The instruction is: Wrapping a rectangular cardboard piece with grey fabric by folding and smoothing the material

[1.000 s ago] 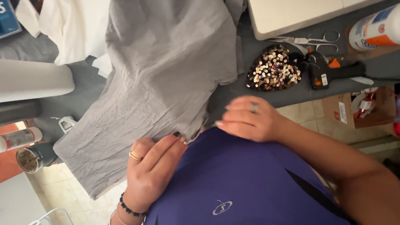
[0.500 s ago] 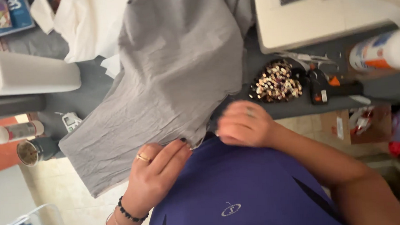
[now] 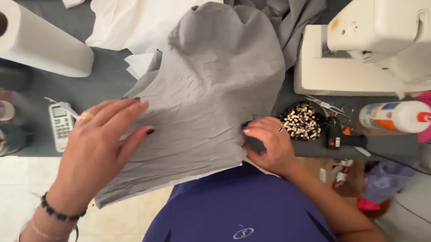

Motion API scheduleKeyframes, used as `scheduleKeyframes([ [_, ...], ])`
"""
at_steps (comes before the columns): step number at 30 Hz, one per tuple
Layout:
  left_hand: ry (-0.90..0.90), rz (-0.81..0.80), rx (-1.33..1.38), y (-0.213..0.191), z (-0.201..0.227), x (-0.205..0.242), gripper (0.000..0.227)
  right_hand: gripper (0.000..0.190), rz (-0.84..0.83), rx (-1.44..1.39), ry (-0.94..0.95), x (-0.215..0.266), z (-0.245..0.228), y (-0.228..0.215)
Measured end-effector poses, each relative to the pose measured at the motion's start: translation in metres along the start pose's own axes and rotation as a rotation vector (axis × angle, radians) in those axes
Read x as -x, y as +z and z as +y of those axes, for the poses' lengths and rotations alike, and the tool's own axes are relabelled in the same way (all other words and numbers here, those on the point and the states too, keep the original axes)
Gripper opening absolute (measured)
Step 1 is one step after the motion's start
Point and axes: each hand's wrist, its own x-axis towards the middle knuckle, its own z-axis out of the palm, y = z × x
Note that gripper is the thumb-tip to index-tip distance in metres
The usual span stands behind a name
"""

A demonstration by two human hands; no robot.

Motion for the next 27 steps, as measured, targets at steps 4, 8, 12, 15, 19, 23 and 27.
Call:
scheduleKeyframes([
  [4, 0.020, -0.128, -0.041, 0.023, -0.010, -0.004, 0.058, 0.019, 0.138, 0.104, -0.074, -0.012, -0.016, 0.007],
  [8, 0.073, -0.163, -0.242, 0.040, -0.009, 0.005, 0.079, 0.018, 0.156, 0.118, -0.066, 0.002, -0.013, 0.002],
  [12, 0.086, -0.165, -0.271, 0.043, -0.011, 0.011, 0.081, 0.026, 0.190, 0.219, -0.010, 0.020, -0.037, -0.032],
  [15, 0.103, -0.156, -0.334, 0.043, -0.011, 0.009, 0.081, 0.021, 0.142, 0.301, -0.103, 0.029, -0.035, -0.029],
  [19, 0.098, -0.211, -0.257, 0.037, -0.009, 0.003, 0.080, 0.014, 0.061, 0.232, 0.006, 0.039, -0.021, -0.001],
  [23, 0.291, -0.183, -0.237, 0.029, 0.021, -0.007, 0.072, 0.016, 0.228, 0.115, -0.003, 0.022, -0.025, 0.004],
  [27, 0.483, -0.090, 0.128, 0.033, 0.065, -0.016, 0.027, 0.024, 0.263, 0.130, -0.107, 0.005, -0.029, 0.001],
])
